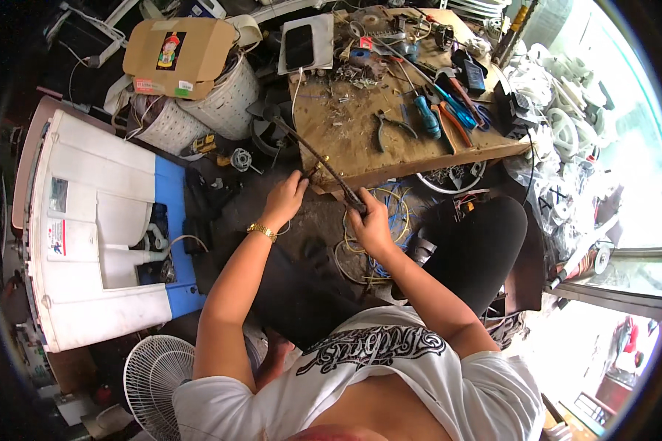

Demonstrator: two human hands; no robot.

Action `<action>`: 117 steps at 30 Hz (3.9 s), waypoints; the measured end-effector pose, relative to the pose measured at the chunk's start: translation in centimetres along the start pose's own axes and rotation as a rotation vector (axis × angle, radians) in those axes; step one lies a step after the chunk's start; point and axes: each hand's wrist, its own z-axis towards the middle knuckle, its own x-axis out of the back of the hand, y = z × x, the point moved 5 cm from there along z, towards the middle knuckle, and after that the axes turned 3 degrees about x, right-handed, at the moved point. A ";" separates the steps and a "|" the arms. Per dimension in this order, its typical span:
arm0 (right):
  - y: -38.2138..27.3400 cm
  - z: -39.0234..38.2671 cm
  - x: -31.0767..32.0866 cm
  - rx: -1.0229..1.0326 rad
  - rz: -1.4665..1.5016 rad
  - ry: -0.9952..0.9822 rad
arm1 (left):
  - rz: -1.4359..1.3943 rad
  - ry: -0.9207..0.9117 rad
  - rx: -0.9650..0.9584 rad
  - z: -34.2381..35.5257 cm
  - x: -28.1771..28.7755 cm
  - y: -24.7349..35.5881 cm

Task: The person prepares a copper pipe with a brass fitting by using pliers to adjust the pipe and then using a hacksaw to cut the pipe to the desired length. The person also handles a bundle of blue wires and a hammer at the end of the video.

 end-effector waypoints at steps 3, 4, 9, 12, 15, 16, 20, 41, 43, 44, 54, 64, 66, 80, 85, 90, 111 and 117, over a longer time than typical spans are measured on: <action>0.2 0.2 0.2 0.006 -0.044 -0.049 | 0.033 -0.016 0.007 0.1 0.4 0.5; 0.0 0.2 0.3 0.026 -0.062 -0.033 | 0.040 -0.026 0.009 0.0 0.5 0.6; -0.5 -0.3 0.3 0.018 -0.157 -0.127 | 0.079 -0.026 0.025 -0.7 0.3 0.6; -0.5 -0.5 0.3 0.031 -0.177 -0.142 | 0.091 -0.048 0.025 -0.5 0.2 0.6; -0.1 -1.0 0.6 0.024 -0.201 -0.138 | 0.087 -0.017 0.007 -0.6 0.4 1.1; -0.3 -1.2 0.8 0.023 -0.204 -0.158 | 0.087 0.000 0.001 -0.8 0.5 1.1; -0.9 -0.2 -0.1 0.046 -0.247 -0.173 | 0.125 -0.037 0.017 -0.8 0.6 0.7; -0.6 -0.3 -0.2 0.065 -0.244 -0.210 | 0.061 -0.091 0.096 -0.7 0.5 0.1; -1.1 1.3 -0.6 0.069 -0.356 -0.196 | 0.018 -0.073 0.089 -0.2 0.3 0.9; -1.0 2.4 -1.2 0.096 -0.285 -0.148 | -0.002 -0.066 0.081 0.0 0.2 1.3; -1.3 0.8 -0.3 0.086 -0.252 -0.161 | 0.062 -0.069 0.061 -0.2 0.6 1.0; -0.9 -1.6 1.0 0.056 -0.215 -0.152 | 0.065 -0.049 0.086 -0.8 0.8 1.5; -0.8 0.9 -0.4 0.042 -0.250 -0.137 | 0.041 -0.047 0.122 -0.2 0.6 1.2; -0.4 3.6 -2.0 0.056 -0.244 -0.120 | 0.043 -0.082 0.161 0.0 -0.5 1.6; -1.1 -0.3 0.1 0.004 -0.207 -0.168 | 0.079 -0.106 0.143 -1.2 0.1 0.3; -1.0 1.2 -0.2 0.068 -0.228 -0.114 | 0.065 -0.089 0.131 -0.8 -0.2 1.6; -0.9 -1.9 1.8 0.061 -0.210 -0.184 | 0.077 -0.098 0.121 -0.6 0.4 1.3; -0.1 3.2 -2.5 0.168 -0.248 -0.093 | 0.035 -0.071 0.124 0.3 -0.4 1.5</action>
